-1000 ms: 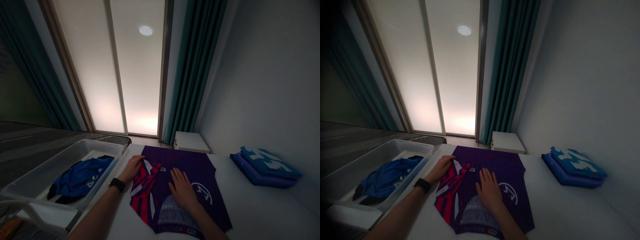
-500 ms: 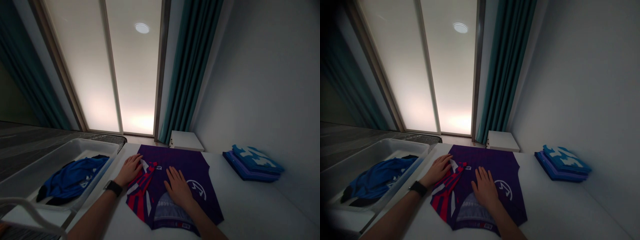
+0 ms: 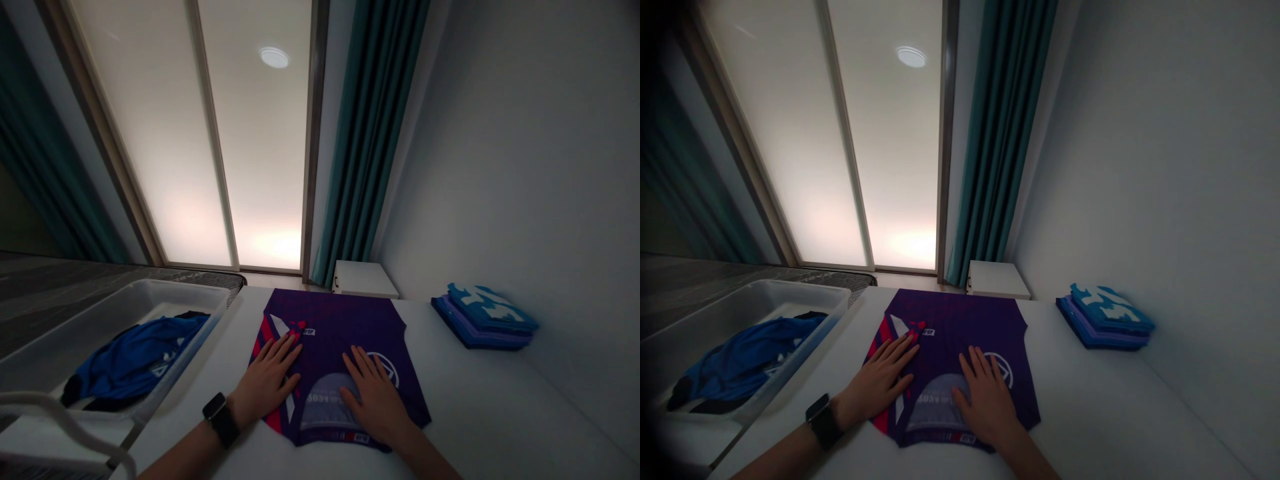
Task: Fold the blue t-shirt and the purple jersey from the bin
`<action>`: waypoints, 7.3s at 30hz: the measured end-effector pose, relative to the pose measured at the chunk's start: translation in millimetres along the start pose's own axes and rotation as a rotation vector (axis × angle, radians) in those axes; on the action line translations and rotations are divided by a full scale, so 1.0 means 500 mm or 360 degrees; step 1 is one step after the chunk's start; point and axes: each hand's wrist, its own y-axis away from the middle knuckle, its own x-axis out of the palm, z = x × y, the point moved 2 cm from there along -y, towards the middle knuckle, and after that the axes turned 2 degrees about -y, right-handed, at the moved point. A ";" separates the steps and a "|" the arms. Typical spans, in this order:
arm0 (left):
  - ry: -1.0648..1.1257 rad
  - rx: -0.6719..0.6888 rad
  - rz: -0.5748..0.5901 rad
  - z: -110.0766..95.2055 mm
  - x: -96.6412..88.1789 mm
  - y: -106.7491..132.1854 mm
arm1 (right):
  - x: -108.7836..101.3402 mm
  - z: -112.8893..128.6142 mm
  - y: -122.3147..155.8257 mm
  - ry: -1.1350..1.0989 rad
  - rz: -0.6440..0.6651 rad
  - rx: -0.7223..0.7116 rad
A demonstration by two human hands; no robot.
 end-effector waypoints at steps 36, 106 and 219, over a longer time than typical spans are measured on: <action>0.0144 -0.0074 -0.0031 -0.002 -0.078 -0.003 | -0.028 0.040 0.045 -0.0156 0.0084 0.0030; 0.0947 -0.0484 -0.0214 0.211 -0.043 -0.048 | -0.020 0.154 -0.276 -0.0643 -0.0235 -0.0032; 0.0409 -0.0356 -0.0405 0.163 -0.066 -0.044 | 0.009 -0.012 -0.167 -0.0405 -0.0413 -0.0054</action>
